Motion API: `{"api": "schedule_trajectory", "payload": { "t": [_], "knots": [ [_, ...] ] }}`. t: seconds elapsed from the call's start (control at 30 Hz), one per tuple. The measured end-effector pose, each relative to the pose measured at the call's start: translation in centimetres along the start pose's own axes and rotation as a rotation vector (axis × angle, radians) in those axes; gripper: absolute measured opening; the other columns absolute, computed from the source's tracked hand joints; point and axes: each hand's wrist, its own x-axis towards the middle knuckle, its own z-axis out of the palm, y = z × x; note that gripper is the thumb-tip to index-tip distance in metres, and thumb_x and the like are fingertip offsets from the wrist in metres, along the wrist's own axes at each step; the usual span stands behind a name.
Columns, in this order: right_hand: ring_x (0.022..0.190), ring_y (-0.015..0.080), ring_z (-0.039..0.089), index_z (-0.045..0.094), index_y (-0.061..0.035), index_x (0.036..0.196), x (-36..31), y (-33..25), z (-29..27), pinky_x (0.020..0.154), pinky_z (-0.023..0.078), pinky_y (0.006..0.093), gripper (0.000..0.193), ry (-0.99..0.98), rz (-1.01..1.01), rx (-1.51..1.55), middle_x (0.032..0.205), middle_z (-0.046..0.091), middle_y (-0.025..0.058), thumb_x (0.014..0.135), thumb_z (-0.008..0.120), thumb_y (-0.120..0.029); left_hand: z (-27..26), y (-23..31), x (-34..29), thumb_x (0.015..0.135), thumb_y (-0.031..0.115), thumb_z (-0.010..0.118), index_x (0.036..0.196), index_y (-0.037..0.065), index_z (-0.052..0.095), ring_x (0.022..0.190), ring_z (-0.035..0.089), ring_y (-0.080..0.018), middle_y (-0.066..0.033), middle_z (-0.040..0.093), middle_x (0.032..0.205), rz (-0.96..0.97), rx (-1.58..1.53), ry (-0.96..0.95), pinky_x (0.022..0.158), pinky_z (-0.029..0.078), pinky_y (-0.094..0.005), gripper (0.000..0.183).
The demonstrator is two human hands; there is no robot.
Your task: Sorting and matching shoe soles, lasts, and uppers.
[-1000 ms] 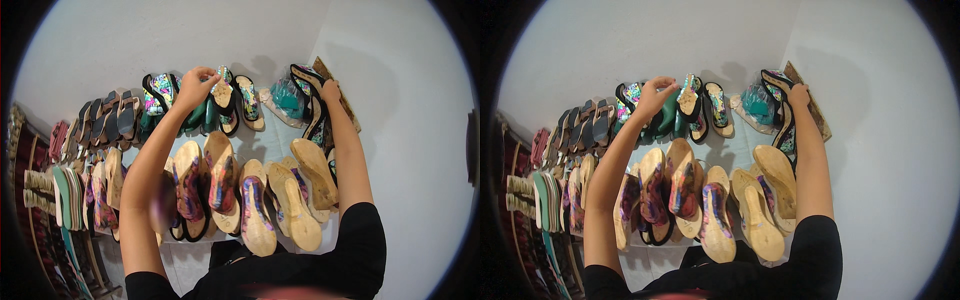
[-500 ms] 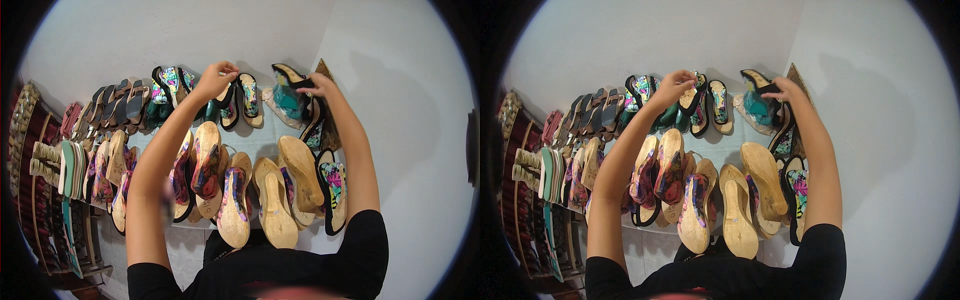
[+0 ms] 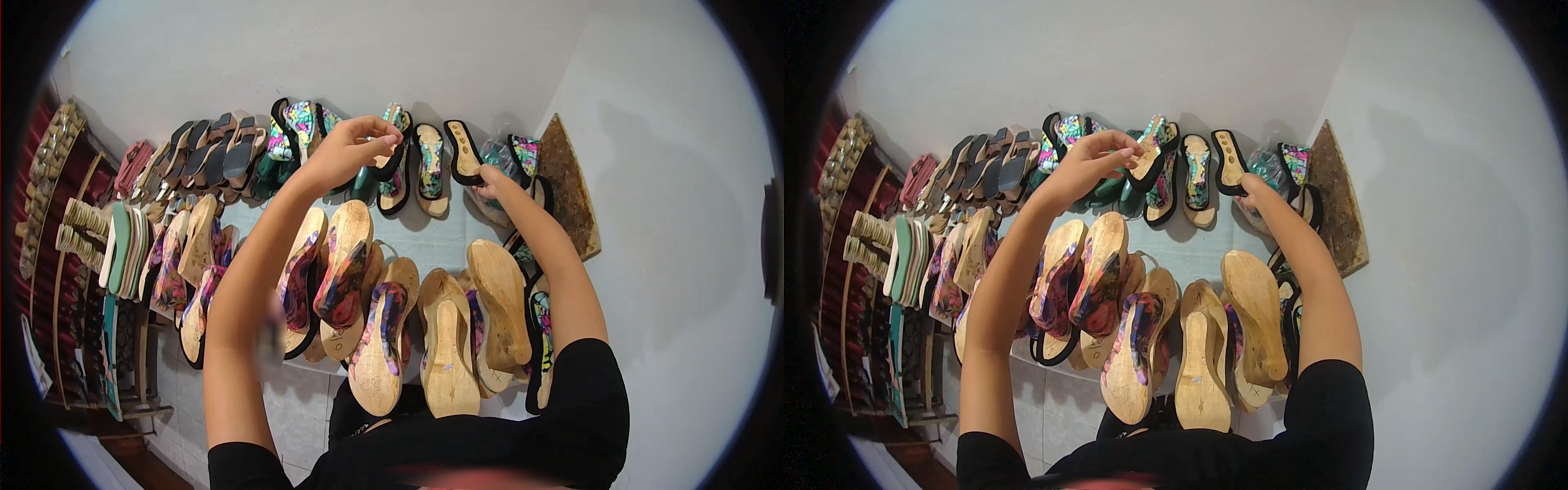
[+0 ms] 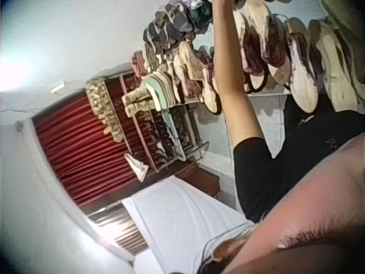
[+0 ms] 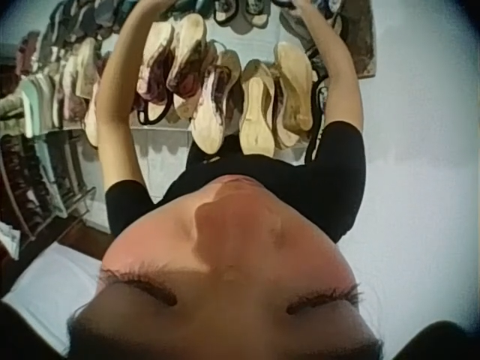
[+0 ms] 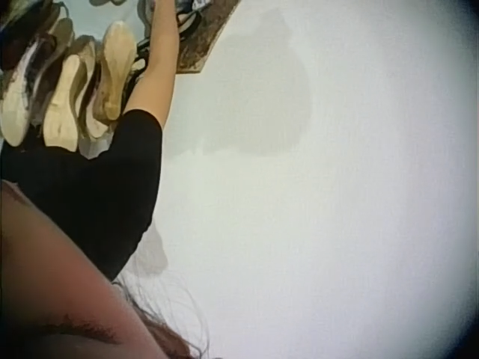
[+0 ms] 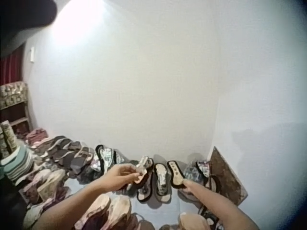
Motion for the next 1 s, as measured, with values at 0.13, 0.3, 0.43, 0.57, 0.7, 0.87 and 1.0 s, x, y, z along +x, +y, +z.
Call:
{"api": "schedule_trajectory", "payload": {
  "t": [0.13,0.3,0.43,0.57,0.7,0.87,1.0],
  "knots": [
    [0.068,0.0222,0.055,0.049,-0.0017,0.103,1.3,2.6,1.8,0.053,0.046,0.0329,0.02,0.029,0.047,-0.05,0.087,0.056,0.0113,0.084,0.043,-0.008,-1.3,-1.1,-1.9,0.086,0.026,0.051,0.097,0.009,0.055,0.089,0.055,-0.0091,-0.0005,0.058,0.097,-0.062,-0.018,0.067,0.076,0.042,-0.0242,0.022],
    [0.074,0.0234,0.059,0.052,-0.0002,0.105,1.7,3.0,0.8,0.059,0.051,0.0333,0.022,-0.028,-0.009,-0.007,0.094,0.059,0.0125,0.084,0.048,-0.008,-1.7,-2.3,-2.5,0.086,0.028,0.052,0.097,0.01,0.055,0.089,0.055,-0.0099,-0.0006,0.059,0.097,-0.12,-0.008,0.064,0.077,0.042,-0.0248,0.022],
    [0.081,0.0241,0.06,0.052,-0.0003,0.106,1.0,2.9,0.9,0.064,0.052,0.0348,0.024,-0.134,0.011,-0.023,0.098,0.059,0.0114,0.084,0.05,-0.008,-1.7,-2.4,-3.0,0.086,0.029,0.052,0.098,0.009,0.055,0.091,0.055,-0.0107,-0.0014,0.059,0.098,-0.139,-0.02,0.06,0.077,0.042,-0.0257,0.023],
    [0.087,0.0228,0.06,0.051,-0.0003,0.108,1.3,4.6,0.7,0.071,0.053,0.0365,0.025,-0.081,0.026,-0.183,0.102,0.058,0.0112,0.083,0.052,-0.006,-1.0,-1.9,-3.7,0.086,0.027,0.051,0.099,0.008,0.054,0.091,0.055,-0.0118,-0.0033,0.058,0.099,-0.105,-0.058,0.025,0.077,0.042,-0.026,0.024],
    [0.082,0.0234,0.06,0.049,0.0008,0.109,2.8,5.8,-0.1,0.062,0.055,0.0347,0.031,-0.027,0.022,-0.384,0.101,0.058,0.0113,0.081,0.056,-0.009,-0.7,-1.5,-4.8,0.085,0.026,0.052,0.101,0.005,0.053,0.09,0.056,-0.0125,-0.0039,0.058,0.099,-0.082,-0.088,-0.017,0.077,0.042,-0.0266,0.026],
    [0.076,0.0278,0.059,0.045,0.0024,0.103,2.0,6.6,2.1,0.058,0.053,0.0436,0.031,0.165,0.022,-0.499,0.09,0.055,0.0148,0.083,0.055,-0.019,-0.7,-1.9,-5.1,0.084,0.024,0.053,0.101,0.004,0.053,0.089,0.055,-0.0125,-0.0041,0.058,0.099,-0.09,-0.068,-0.045,0.077,0.042,-0.0261,0.026],
    [0.059,0.0322,0.059,0.049,0.0068,0.095,-0.1,3.4,0.3,0.048,0.048,0.0446,0.042,0.068,0.035,-0.736,0.076,0.056,0.0193,0.084,0.047,-0.034,0.2,-1.8,-3.8,0.084,0.023,0.054,0.102,0.004,0.053,0.088,0.053,-0.0122,-0.0039,0.057,0.099,-0.065,-0.033,-0.112,0.076,0.042,-0.0261,0.027]
  ]
}}
